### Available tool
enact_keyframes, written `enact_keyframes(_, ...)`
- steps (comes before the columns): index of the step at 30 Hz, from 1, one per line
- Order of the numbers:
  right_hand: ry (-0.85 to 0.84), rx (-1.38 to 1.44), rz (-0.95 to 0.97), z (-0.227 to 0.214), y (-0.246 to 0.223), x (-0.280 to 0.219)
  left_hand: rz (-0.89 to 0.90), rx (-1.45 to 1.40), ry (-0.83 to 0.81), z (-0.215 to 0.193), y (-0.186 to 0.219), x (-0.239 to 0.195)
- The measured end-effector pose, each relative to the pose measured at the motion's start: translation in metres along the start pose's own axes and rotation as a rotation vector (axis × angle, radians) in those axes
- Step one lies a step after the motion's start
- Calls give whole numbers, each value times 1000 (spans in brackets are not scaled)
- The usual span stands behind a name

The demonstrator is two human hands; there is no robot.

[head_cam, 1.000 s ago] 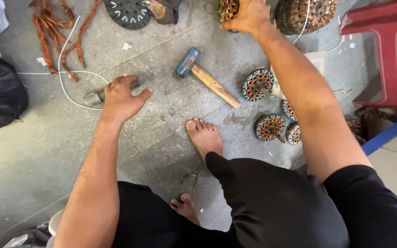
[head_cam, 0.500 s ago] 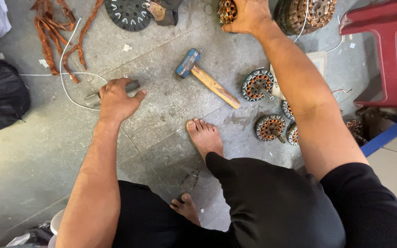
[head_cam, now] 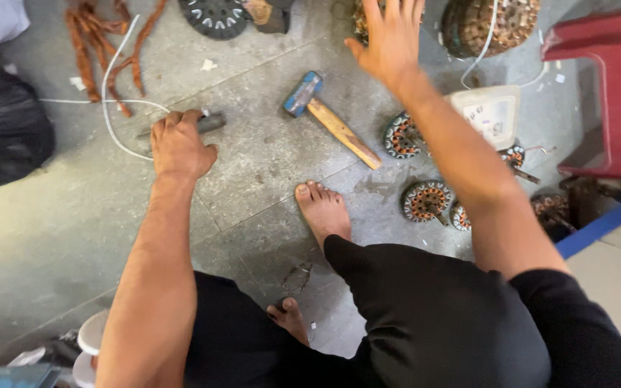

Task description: The person winds copper wire onto motor stators using a winding machine, and then uses a hammer to shape the coils while sitting on the floor.

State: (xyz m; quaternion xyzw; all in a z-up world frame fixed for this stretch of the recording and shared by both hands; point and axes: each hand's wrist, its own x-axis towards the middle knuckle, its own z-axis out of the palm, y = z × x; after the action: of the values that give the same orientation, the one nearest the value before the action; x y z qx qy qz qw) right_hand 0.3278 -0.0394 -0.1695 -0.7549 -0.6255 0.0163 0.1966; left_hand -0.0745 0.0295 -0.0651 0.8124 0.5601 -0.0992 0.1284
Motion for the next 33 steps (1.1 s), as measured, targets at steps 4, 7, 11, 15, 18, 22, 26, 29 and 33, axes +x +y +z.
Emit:
enact_keyframes(4,211,159,-123,3,-74,-72,-27,166,136,4,-17,1)
enact_keyframes(7,3,232,-108,9,-107,-122,-63,230,166,3,-23,-5)
enact_keyframes(11,-61,319,10,18,-109,-156,-39,145,201,-4,-25,-12)
enact_keyframes(15,16,238,-14,38,-101,-169,-14,218,194,-5,-18,-12)
enact_keyframes(18,98,96,-67,54,-102,-174,-81,194,173,-5,-12,-16)
enact_keyframes(22,137,126,-76,66,-97,-174,-133,100,179,1,-3,-14)
enact_keyframes(26,-116,194,-36,45,-107,-164,-77,-208,497,-13,24,-32)
enact_keyframes(29,-355,310,-38,3,-92,-156,-117,-381,618,-19,69,-65)
enact_keyframes(33,-534,318,71,-70,-79,-163,-212,-372,484,-23,112,-155)
